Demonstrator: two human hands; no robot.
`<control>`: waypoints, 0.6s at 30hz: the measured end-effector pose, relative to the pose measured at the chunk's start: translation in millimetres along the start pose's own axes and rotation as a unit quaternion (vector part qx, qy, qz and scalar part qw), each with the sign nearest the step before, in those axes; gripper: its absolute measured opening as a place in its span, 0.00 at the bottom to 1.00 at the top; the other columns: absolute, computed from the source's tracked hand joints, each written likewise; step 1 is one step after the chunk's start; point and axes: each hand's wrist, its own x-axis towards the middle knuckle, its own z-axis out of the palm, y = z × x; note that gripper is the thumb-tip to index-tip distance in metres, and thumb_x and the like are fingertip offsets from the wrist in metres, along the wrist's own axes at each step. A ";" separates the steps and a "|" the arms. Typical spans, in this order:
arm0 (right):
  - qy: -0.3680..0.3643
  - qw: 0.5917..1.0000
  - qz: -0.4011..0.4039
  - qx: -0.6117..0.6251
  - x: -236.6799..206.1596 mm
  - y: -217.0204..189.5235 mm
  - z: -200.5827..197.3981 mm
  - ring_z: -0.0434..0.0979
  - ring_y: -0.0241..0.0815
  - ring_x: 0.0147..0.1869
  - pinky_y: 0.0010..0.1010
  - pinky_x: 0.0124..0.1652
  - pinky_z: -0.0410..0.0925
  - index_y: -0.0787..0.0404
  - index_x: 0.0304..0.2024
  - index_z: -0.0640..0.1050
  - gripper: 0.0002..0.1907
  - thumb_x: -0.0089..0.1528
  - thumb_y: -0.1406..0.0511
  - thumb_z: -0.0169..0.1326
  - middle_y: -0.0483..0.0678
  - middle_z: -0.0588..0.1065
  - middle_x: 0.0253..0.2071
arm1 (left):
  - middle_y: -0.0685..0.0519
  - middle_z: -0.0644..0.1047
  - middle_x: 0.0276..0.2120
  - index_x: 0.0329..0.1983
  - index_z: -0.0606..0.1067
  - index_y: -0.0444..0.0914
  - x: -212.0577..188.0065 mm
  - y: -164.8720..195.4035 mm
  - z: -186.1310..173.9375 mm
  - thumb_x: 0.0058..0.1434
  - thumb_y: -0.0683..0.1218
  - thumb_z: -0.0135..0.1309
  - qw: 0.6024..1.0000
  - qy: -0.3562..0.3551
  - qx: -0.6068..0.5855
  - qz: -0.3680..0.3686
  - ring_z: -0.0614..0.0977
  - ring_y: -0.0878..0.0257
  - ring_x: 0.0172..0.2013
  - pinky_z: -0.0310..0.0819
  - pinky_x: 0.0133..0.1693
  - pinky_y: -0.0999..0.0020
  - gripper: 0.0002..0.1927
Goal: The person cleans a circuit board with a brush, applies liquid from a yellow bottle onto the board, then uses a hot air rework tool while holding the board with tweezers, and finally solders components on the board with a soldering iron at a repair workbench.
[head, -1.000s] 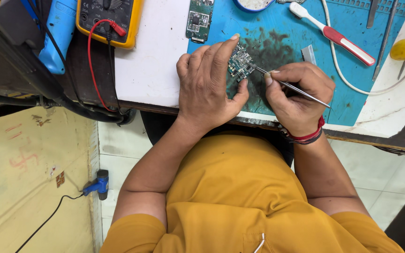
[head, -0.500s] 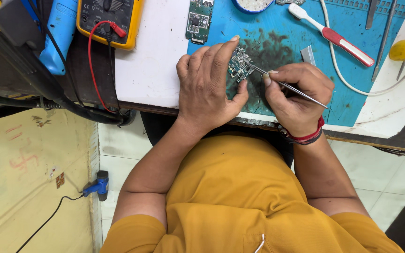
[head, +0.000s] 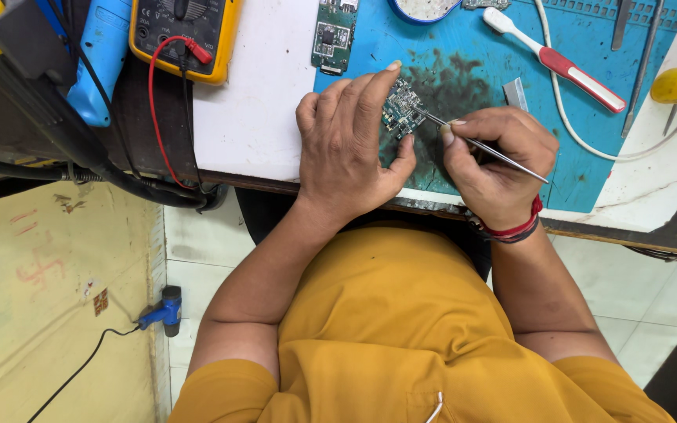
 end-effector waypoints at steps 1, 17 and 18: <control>-0.001 1.000 -0.001 0.002 -0.3 0.1 0.0 0.80 0.40 0.38 0.25 0.38 0.71 0.68 0.43 0.79 0.07 0.64 0.78 0.64 0.53 0.79 0.39 | 0.52 0.70 0.61 0.74 0.56 0.42 -0.1 -0.1 -0.1 0.62 0.53 0.64 1.000 0.000 -0.002 0.000 0.68 0.55 0.63 0.52 0.64 0.54 0.43; 0.007 1.000 0.018 0.015 -1.8 0.2 0.9 0.79 0.37 0.37 0.23 0.37 0.70 0.69 0.42 0.79 0.06 0.65 0.78 0.63 0.52 0.79 0.38 | 0.52 0.70 0.61 0.74 0.56 0.42 0.0 0.7 -0.7 0.61 0.53 0.65 1.000 -0.001 0.002 -0.002 0.68 0.55 0.63 0.52 0.65 0.53 0.43; 0.007 1.000 0.020 0.019 -1.6 0.4 0.7 0.79 0.37 0.37 0.23 0.37 0.70 0.69 0.42 0.79 0.06 0.65 0.78 0.63 0.53 0.79 0.38 | 0.52 0.70 0.61 0.74 0.56 0.42 -0.2 0.7 -0.7 0.61 0.53 0.65 1.000 -0.003 0.003 -0.003 0.68 0.55 0.63 0.52 0.65 0.53 0.43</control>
